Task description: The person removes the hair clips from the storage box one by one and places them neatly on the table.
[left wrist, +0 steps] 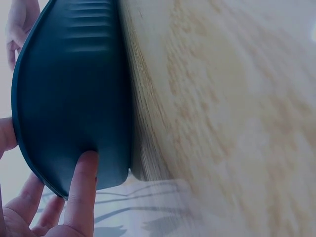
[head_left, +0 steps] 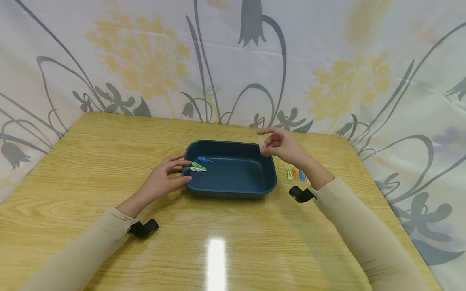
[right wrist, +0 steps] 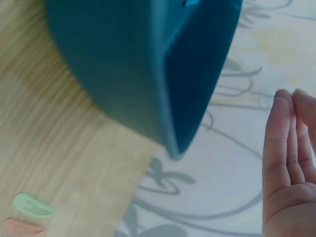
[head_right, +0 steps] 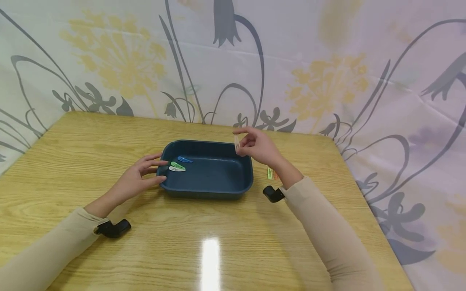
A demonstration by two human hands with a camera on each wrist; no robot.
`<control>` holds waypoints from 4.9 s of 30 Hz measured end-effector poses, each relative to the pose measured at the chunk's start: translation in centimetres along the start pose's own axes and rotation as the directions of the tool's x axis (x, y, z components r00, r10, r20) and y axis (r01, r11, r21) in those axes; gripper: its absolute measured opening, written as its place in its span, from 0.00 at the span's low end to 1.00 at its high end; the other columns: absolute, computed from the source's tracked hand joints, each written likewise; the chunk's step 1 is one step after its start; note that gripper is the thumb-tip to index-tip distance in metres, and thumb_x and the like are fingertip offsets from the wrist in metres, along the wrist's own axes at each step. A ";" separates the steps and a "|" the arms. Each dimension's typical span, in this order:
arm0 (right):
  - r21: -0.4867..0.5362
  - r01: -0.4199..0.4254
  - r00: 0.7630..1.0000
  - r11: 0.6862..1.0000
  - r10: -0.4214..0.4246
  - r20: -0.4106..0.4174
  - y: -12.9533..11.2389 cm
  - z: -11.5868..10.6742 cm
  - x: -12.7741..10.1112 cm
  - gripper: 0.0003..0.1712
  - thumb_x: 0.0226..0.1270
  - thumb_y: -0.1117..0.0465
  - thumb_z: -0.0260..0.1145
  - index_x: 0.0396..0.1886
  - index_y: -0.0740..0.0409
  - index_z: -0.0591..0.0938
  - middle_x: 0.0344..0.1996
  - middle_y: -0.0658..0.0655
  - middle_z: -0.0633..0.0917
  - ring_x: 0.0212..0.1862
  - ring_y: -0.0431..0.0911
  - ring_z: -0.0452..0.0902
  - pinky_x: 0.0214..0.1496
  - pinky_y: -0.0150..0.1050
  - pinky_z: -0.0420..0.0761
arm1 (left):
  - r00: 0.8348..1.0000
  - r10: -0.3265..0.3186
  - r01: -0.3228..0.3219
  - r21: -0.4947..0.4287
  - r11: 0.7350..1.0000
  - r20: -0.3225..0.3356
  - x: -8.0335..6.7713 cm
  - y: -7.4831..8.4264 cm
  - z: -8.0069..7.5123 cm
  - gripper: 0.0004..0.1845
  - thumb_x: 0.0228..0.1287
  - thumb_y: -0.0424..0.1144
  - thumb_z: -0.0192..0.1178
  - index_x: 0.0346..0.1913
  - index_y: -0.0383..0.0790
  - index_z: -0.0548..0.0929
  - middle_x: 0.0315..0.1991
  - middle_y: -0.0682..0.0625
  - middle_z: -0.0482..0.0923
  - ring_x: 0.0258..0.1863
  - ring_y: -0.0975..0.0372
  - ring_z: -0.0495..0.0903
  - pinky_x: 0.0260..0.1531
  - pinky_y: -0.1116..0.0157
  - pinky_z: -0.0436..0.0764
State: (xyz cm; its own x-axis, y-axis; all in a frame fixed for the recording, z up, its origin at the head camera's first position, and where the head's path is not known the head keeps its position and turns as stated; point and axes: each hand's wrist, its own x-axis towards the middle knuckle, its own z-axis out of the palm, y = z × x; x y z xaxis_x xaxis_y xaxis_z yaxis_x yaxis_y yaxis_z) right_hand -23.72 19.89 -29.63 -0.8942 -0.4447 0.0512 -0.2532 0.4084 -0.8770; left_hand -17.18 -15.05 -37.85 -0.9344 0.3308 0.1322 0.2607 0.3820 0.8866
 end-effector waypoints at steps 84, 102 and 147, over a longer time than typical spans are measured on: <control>-0.118 -0.158 0.968 0.980 0.131 -0.213 12.8 -10.2 -13.8 0.23 0.68 0.66 0.59 0.62 0.61 0.71 0.34 0.53 0.80 0.34 0.43 0.81 0.38 0.35 0.82 | 1.000 0.009 -0.009 0.000 1.000 -0.004 0.1 -0.1 0.0 0.25 0.60 0.36 0.64 0.60 0.31 0.73 0.68 0.42 0.56 0.56 0.44 0.71 0.54 0.50 0.72; -0.247 -0.329 0.941 0.911 0.294 -0.168 14.1 -10.8 -12.8 0.26 0.67 0.67 0.59 0.61 0.77 0.66 0.31 0.58 0.79 0.28 0.40 0.74 0.28 0.33 0.77 | 1.000 0.002 -0.002 0.004 1.000 -0.006 0.2 -0.1 0.0 0.25 0.60 0.37 0.64 0.60 0.32 0.74 0.68 0.43 0.56 0.55 0.43 0.71 0.54 0.49 0.72; -0.285 -0.241 0.956 0.928 0.177 -0.233 8.7 -9.4 -12.5 0.26 0.70 0.57 0.57 0.61 0.70 0.70 0.36 0.60 0.77 0.35 0.42 0.78 0.37 0.31 0.78 | 1.000 0.018 -0.018 0.002 1.000 -0.015 -0.1 -0.2 0.0 0.24 0.60 0.35 0.63 0.59 0.30 0.74 0.68 0.42 0.57 0.55 0.44 0.71 0.53 0.51 0.73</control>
State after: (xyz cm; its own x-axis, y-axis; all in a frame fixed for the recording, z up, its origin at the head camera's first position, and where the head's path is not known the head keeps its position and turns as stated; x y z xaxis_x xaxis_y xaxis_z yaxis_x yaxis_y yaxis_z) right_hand -18.23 36.47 -33.42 -0.9859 -0.1674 0.0044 -0.1242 0.7134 -0.6896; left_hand -17.18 -15.16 -38.04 -0.9331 0.3249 0.1541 0.2775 0.3780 0.8833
